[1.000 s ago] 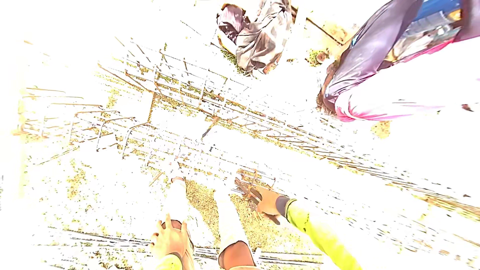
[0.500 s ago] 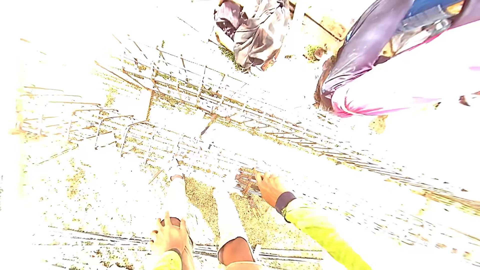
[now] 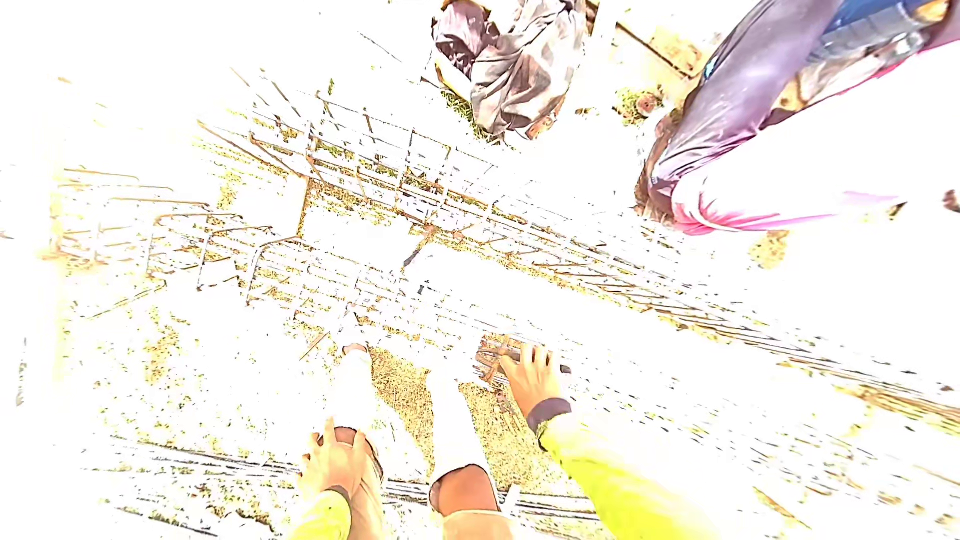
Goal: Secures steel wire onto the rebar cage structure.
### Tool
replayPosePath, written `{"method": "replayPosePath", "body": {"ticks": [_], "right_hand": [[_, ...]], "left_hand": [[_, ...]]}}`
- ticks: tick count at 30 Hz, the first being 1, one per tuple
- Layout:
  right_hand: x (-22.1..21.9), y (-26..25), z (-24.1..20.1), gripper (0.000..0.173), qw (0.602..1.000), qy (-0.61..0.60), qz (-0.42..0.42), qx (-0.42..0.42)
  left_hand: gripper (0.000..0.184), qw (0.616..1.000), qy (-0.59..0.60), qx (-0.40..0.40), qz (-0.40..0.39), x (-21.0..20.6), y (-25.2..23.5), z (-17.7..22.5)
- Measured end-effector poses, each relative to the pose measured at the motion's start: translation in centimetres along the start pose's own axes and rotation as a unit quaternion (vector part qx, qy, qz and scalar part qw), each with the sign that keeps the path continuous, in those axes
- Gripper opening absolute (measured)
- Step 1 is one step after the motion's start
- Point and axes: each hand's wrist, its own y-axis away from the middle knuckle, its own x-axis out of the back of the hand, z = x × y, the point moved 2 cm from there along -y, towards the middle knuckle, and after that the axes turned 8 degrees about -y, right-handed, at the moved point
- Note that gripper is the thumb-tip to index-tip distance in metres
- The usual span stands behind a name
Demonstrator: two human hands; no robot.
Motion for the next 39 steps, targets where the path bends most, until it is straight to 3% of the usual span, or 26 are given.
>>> {"method": "replayPosePath", "body": {"ticks": [3,7,9,12,14,16,19,22,24,26,28,32,34,37,39], "right_hand": [[-3.3,0.5,0.8,0.057,0.998,0.001,0.061,0.008],[-5.4,1.4,0.2,0.075,0.987,-0.142,0.045,-0.058],[-5.8,1.7,-0.5,0.087,0.966,-0.237,-0.009,-0.098],[-5.8,0.7,-0.3,0.083,0.929,-0.337,-0.119,-0.095],[-5.5,0.0,0.2,0.074,0.918,-0.36,-0.152,-0.064],[-4.9,-0.4,0.6,0.065,0.915,-0.366,-0.164,-0.038],[-3.4,0.2,0.8,0.053,0.941,-0.289,-0.173,-0.017],[-2.7,1.5,0.4,0.039,0.995,-0.093,-0.046,-0.007],[-3.7,1.4,0.5,0.038,0.999,-0.03,0.026,0.011],[-4.4,1.3,0.6,0.043,0.996,-0.081,0.021,0.001],[-5.1,1.0,0.6,0.052,0.982,-0.184,-0.041,-0.026],[-8.4,-0.4,1.2,0.068,0.911,-0.38,-0.16,0.016],[-9.8,-0.2,1.3,0.058,0.85,-0.502,-0.154,0.034],[-10.7,1.5,0.8,0.044,0.69,-0.699,-0.187,-0.002],[-10.9,1.9,0.6,0.05,0.615,-0.753,-0.233,-0.038]], "left_hand": [[0.084,1.0,-0.004,-0.006,-0.001,-0.8,0.4,-0.2],[0.084,0.998,-0.059,-0.024,0.03,-2.5,0.9,-0.1],[0.08,0.993,-0.066,-0.076,0.06,-2.8,1.5,0.7],[0.069,0.984,-0.033,-0.165,0.053,-2.3,2.5,4.2],[0.064,0.976,0.063,-0.208,0.009,-2.7,2.3,7.1],[0.055,0.948,0.203,-0.237,-0.062,-3.1,2.0,9.9],[0.039,0.895,0.38,-0.193,-0.128,-2.4,3.3,13.6],[0.037,0.88,0.416,-0.178,-0.142,-2.0,3.9,16.2],[0.037,0.869,0.439,-0.165,-0.158,-1.1,5.0,17.8],[0.036,0.866,0.449,-0.147,-0.163,-0.2,6.0,19.2],[0.037,0.861,0.453,-0.158,-0.165,0.0,6.3,20.1],[0.043,0.853,0.451,-0.097,-0.243,0.1,6.8,21.5],[0.047,0.845,0.457,-0.062,-0.272,-1.2,5.9,22.3],[0.05,0.832,0.478,-0.069,-0.273,-2.8,4.7,23.5],[0.046,0.821,0.514,-0.064,-0.242,-3.5,4.3,24.7]]}}
